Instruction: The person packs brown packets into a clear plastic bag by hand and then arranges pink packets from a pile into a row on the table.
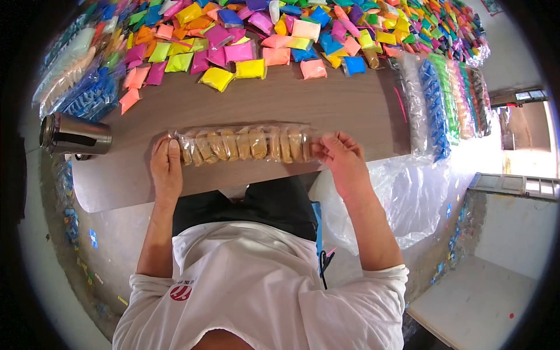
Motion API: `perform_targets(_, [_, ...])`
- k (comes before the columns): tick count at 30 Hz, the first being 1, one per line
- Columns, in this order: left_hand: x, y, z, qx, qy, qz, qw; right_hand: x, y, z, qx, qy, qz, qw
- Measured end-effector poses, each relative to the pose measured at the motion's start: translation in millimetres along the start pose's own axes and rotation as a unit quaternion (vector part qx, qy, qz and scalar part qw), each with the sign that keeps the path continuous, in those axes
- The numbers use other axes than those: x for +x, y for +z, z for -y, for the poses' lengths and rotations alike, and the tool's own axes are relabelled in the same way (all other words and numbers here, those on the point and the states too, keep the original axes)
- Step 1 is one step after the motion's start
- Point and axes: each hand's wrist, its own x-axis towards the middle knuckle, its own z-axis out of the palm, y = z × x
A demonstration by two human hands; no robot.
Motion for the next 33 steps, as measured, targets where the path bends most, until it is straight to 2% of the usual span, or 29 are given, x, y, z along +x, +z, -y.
perform_targets(4, [-0.1, 1.0, 1.7, -0.018, -0.012, 0.007, 1.0, 33.0, -15.7, -2.8, 0.038, -0.051, 0.104, 0.993])
perform_targets(7, [-0.6, 1.3, 3.0, -0.005, -0.009, 0.015, 1.0, 47.1, -17.3, -8.9, 0.03, -0.045, 0.077, 0.996])
perform_targets(13, [-1.1, 2.0, -1.4, 0.02, 0.0, 0.015, 1.0, 55.1, -16.0, -23.9, 0.051, -0.074, 0.089, 0.992])
perform_targets(16, [0.7, 1.0, -4.8, 0.021, -0.008, 0.024, 0.999, 60.2, -16.5, -35.7, 0.026, -0.105, 0.063, 0.992])
perform_targets(19, [1.8, 1.4, -4.9, 0.013, -0.012, 0.028, 0.999, 63.8, -17.5, -41.8, -0.12, -0.162, 0.024, 0.979])
perform_targets(22, [-7.9, -0.9, 13.9, 0.057, 0.0, 0.018, 0.998, 54.9, -2.7, -34.3, -0.115, -0.201, 0.005, 0.973])
perform_targets(23, [-8.6, 4.0, 20.8, 0.066, 0.013, 0.014, 0.998, 55.8, -2.9, -37.4, -0.146, -0.237, 0.003, 0.961])
perform_targets(25, [-9.1, 3.5, 29.8, 0.036, -0.033, 0.052, 0.997, 57.0, -5.9, -44.6, -0.192, -0.278, -0.015, 0.941])
perform_targets(26, [-6.8, 5.2, 23.3, 0.012, -0.04, 0.032, 0.999, 54.7, -5.1, -42.3, -0.274, -0.316, -0.03, 0.908])
perform_targets(28, [-4.0, 4.7, 13.2, -0.02, -0.05, 0.024, 0.998, 49.9, -4.1, -34.6, -0.341, -0.439, -0.022, 0.831])
perform_targets(31, [-0.1, -1.4, 11.2, -0.031, -0.046, 0.044, 0.997, 39.3, -11.9, -28.8, -0.396, -0.397, 0.025, 0.828])
perform_targets(33, [-0.1, -2.7, 9.7, -0.028, -0.04, 0.052, 0.997, 35.9, -14.7, -26.4, -0.449, -0.468, 0.03, 0.761])
